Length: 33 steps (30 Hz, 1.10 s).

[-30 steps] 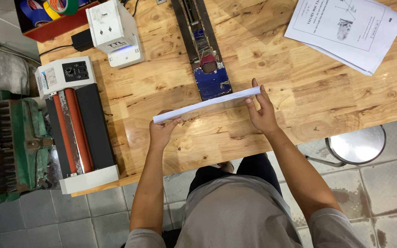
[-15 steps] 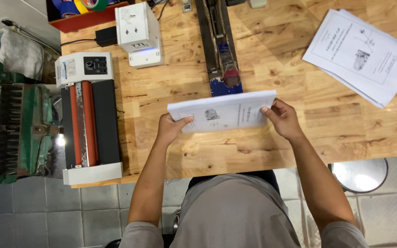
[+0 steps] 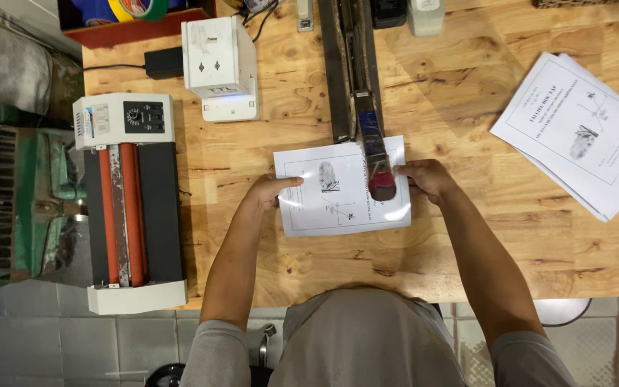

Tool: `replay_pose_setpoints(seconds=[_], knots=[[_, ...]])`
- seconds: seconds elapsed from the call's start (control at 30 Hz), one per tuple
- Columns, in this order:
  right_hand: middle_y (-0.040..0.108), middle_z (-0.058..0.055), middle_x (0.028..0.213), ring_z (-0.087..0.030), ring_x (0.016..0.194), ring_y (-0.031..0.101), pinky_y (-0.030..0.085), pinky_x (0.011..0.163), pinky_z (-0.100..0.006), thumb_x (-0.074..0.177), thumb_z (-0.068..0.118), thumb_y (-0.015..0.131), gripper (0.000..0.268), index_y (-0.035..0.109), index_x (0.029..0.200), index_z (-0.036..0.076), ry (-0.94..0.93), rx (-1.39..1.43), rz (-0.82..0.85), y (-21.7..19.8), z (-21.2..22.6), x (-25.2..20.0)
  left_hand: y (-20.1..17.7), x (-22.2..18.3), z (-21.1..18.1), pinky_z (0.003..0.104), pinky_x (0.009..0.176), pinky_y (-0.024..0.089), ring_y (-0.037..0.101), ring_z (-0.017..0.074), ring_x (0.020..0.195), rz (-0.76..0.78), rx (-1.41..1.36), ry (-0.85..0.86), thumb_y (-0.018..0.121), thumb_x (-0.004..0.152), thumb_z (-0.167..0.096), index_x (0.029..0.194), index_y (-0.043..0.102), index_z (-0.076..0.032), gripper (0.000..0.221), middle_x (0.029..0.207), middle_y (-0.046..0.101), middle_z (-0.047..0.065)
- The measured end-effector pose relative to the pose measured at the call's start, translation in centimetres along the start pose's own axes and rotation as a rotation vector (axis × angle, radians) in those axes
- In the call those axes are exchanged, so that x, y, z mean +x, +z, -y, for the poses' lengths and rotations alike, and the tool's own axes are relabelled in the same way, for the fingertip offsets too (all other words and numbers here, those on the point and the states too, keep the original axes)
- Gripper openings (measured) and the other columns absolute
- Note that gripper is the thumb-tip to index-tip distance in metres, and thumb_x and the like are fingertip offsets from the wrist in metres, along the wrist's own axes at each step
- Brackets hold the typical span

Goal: The person aligns a stack of printed papers on a wooden workbench and uses a manual stapler to fasten them together. The person then picks up a hammer and taps the stapled edge of the document stack.

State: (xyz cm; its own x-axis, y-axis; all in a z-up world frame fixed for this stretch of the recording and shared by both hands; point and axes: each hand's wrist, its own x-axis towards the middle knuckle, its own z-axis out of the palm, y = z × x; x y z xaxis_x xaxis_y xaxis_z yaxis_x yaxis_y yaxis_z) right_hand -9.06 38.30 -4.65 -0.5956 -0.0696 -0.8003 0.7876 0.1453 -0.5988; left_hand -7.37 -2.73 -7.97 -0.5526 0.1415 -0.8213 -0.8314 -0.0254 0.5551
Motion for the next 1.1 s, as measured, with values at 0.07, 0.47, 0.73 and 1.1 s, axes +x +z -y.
replay_pose_setpoints(seconds=[0.07,0.47,0.73,1.1], knots=[[0.076,-0.013,0.103,-0.021,0.092,0.073,0.059,0.086,-0.035,0.091,0.022,0.073,0.033,0.071,0.113,-0.003,0.020,-0.010,0.009,0.0,0.5,0.1,-0.1,-0.4,-0.1,0.031,0.050,0.045,0.070,0.0181,0.073,-0.048,0.044,-0.018,0.091,0.069,-0.021,0.114,0.073,-0.002,0.052,0.098,0.078,0.012],[0.076,-0.013,0.107,-0.020,0.095,0.072,0.058,0.087,-0.035,0.095,0.021,0.068,0.030,0.072,0.115,-0.001,-0.011,-0.057,-0.052,0.1,1.2,-0.8,1.2,-2.0,-1.3,0.027,0.039,0.036,0.067,0.0156,0.058,-0.118,0.063,-0.013,0.091,0.068,-0.024,0.105,0.075,-0.003,0.045,0.087,0.078,0.013],[0.076,-0.013,0.101,-0.021,0.090,0.072,0.059,0.083,-0.036,0.093,0.021,0.069,0.029,0.074,0.109,-0.002,-0.061,-0.034,-0.046,0.8,1.2,-1.5,1.3,-2.6,-1.0,0.032,0.052,0.056,0.076,0.0220,0.076,-0.110,0.001,-0.016,0.091,0.068,-0.021,0.108,0.074,-0.001,0.048,0.097,0.079,0.016],[0.075,-0.012,0.094,-0.019,0.077,0.071,0.060,0.074,-0.035,0.093,0.023,0.068,0.030,0.074,0.106,-0.005,-0.093,-0.005,-0.076,0.5,-0.3,0.3,1.1,-2.0,-0.8,0.036,0.065,0.059,0.077,0.0263,0.090,-0.079,0.003,0.007,0.090,0.070,-0.021,0.113,0.072,0.000,0.051,0.105,0.078,0.018]])
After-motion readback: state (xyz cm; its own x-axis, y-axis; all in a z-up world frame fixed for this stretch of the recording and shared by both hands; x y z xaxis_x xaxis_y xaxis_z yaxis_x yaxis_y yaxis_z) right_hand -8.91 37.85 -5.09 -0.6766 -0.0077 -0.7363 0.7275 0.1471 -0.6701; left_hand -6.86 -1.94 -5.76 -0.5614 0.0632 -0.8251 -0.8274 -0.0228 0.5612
